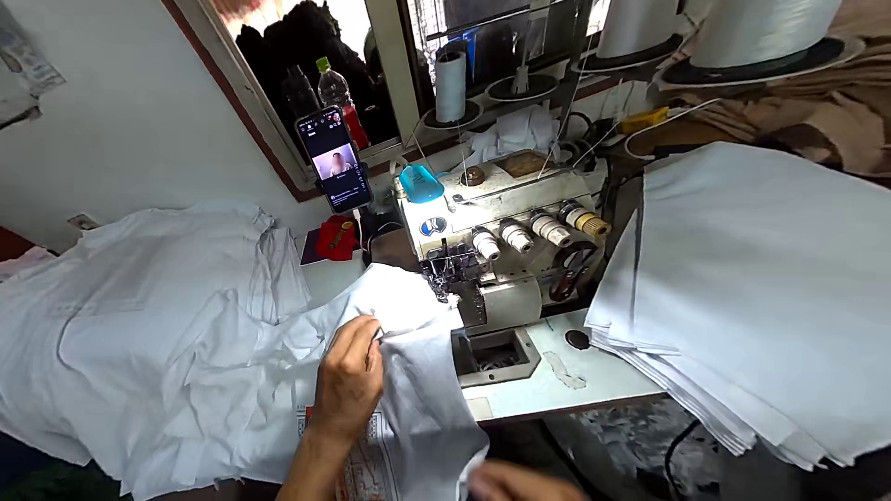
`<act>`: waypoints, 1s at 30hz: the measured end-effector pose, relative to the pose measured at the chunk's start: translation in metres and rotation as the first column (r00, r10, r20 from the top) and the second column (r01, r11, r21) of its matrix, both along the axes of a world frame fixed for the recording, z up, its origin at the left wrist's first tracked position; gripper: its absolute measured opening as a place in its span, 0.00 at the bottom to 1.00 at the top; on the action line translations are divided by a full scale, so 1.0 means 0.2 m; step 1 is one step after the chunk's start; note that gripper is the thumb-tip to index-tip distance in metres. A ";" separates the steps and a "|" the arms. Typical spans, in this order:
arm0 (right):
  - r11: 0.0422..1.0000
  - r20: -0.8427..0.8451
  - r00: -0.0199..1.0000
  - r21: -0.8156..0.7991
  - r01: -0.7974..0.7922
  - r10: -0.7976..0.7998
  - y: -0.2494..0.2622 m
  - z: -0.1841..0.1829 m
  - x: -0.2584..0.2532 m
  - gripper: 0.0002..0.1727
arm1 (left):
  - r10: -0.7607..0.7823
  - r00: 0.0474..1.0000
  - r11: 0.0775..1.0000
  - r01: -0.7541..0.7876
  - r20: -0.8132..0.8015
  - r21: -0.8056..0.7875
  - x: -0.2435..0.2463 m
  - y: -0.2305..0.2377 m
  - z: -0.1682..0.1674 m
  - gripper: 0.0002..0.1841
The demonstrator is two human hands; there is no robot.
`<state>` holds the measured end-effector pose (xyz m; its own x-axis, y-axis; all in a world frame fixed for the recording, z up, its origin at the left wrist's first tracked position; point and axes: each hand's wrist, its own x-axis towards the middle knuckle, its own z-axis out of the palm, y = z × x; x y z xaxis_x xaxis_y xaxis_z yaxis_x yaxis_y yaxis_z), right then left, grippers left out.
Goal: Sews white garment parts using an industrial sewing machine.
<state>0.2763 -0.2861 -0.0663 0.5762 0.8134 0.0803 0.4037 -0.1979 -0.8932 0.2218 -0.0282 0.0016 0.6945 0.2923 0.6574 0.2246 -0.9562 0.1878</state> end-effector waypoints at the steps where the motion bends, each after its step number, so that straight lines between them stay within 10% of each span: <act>1: 0.985 -0.024 0.986 0.051 0.164 -0.163 0.09 0.05 0.07 0.15 | -0.009 1.000 1.000 0.009 -0.008 -0.017 -0.01 0.02 0.00 0.11; 4: 0.938 -0.258 0.919 0.097 0.332 -0.298 0.35 0.12 0.22 0.17 | -0.018 1.000 1.000 0.019 0.018 -0.016 0.01 0.05 -0.02 0.10; 8: 0.957 -0.628 0.776 0.257 0.131 0.063 0.36 0.10 0.16 0.10 | 0.059 0.997 0.985 -0.049 0.053 -0.163 -0.03 0.02 0.07 0.10; 30: 0.834 -0.526 0.811 0.304 0.461 -0.256 0.32 0.08 0.20 0.10 | 0.035 0.995 0.993 -0.024 -0.091 0.114 -0.09 -0.59 0.28 0.10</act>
<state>0.3155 -0.2224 -0.0508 0.8709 0.4914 0.0080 -0.0856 0.1677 -0.9821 0.2048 -0.1462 0.0568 0.7461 0.2414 0.6205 0.2646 -0.9627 0.0564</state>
